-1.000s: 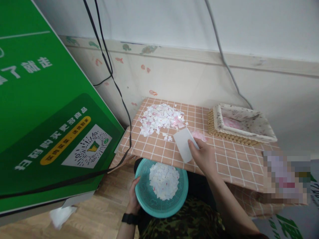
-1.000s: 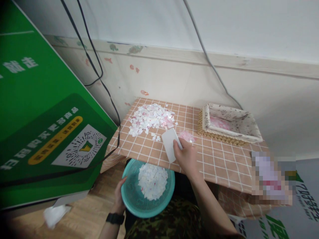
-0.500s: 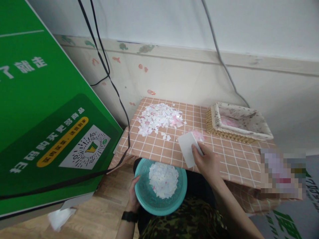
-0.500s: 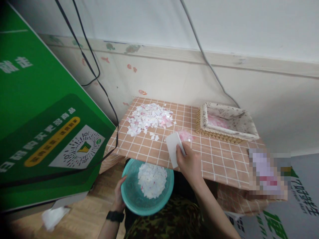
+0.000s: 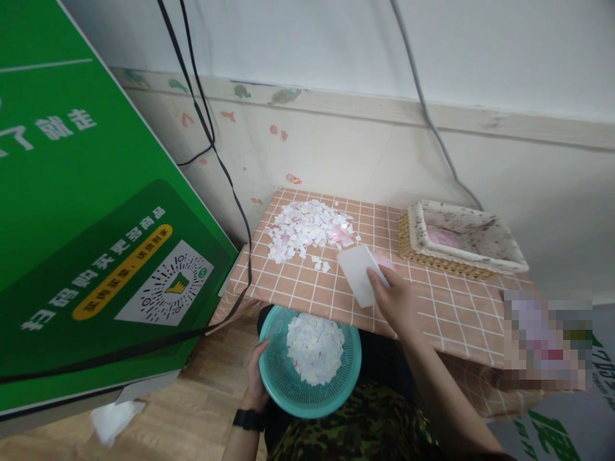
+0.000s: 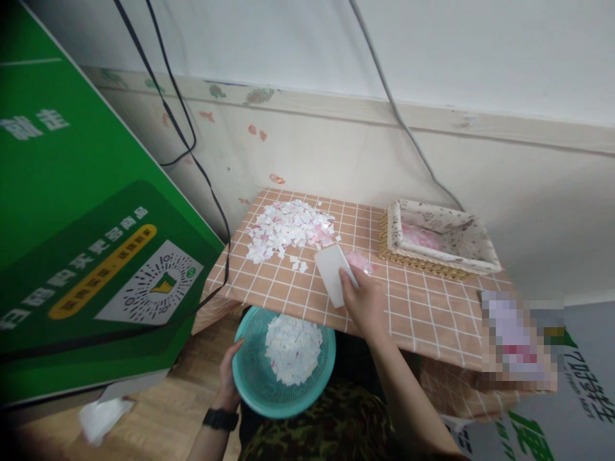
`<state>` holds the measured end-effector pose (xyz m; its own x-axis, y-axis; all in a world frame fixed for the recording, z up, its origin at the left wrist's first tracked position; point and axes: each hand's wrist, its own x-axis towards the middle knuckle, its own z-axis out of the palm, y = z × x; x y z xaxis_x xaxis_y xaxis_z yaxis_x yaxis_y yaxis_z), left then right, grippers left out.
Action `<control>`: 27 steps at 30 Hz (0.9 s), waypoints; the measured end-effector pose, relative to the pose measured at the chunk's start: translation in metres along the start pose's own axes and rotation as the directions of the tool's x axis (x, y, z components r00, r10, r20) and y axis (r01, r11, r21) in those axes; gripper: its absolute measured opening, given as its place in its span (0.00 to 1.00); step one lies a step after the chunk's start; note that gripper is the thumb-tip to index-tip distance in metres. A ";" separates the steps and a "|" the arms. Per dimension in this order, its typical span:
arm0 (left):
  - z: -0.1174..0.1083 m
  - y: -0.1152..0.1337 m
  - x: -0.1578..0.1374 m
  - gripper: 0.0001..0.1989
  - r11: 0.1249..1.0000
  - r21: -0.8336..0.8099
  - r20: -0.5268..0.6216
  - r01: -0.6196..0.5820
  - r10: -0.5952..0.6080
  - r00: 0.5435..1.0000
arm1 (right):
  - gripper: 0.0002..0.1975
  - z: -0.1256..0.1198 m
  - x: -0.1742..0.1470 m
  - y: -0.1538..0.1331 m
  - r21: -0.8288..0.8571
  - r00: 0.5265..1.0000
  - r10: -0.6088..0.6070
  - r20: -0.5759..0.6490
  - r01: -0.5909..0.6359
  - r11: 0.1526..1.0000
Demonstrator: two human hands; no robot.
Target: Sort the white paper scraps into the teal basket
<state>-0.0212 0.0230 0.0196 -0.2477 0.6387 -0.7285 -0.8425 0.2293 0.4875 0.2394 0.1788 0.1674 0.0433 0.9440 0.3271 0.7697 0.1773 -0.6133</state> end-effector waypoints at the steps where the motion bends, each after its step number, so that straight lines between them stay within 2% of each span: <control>1: 0.001 0.001 -0.001 0.10 1.000 -0.001 -0.005 -0.013 0.013 1.000 | 0.19 0.005 0.005 -0.004 0.002 0.999 -0.035 0.010 0.035 0.999; 4: 0.004 0.006 -0.006 0.09 0.999 0.001 -0.017 -0.039 0.039 0.999 | 0.18 0.021 0.021 -0.019 -0.089 0.986 -0.158 0.057 0.163 0.983; 6: 0.007 0.010 -0.011 0.09 1.000 0.003 -0.011 -0.009 0.009 1.000 | 0.18 0.027 0.028 -0.027 -0.135 0.967 -0.221 0.129 0.238 0.962; 10: 0.012 0.021 -0.021 0.08 1.000 -0.006 -0.015 0.020 -0.020 1.000 | 0.18 0.028 0.029 -0.035 -0.147 0.912 -0.319 0.260 0.364 0.920; 13: 0.013 0.026 -0.025 0.07 1.000 -0.013 -0.025 -0.007 0.007 1.000 | 0.18 0.026 0.028 -0.034 -0.111 0.883 -0.386 0.267 0.426 0.898; 19: 0.013 0.030 -0.026 0.07 0.999 -0.016 0.011 0.044 -0.044 0.999 | 0.18 0.025 0.026 -0.033 -0.075 0.879 -0.431 0.204 0.453 0.889; 22: 0.013 0.031 -0.027 0.07 0.999 -0.010 0.020 0.034 -0.034 0.999 | 0.18 0.018 0.018 -0.035 -0.035 0.897 -0.399 0.191 0.412 0.910; 27: 0.014 0.031 -0.028 0.09 0.998 0.009 0.030 0.062 -0.063 0.998 | 0.17 0.000 0.010 -0.029 -0.049 0.908 -0.328 0.262 0.352 0.935</control>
<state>-0.0334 0.0227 0.0621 -0.1797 0.6451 -0.7427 -0.8518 0.2756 0.4456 0.2170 0.1833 0.1884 -0.3802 0.8716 0.3094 0.7656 0.4843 -0.4234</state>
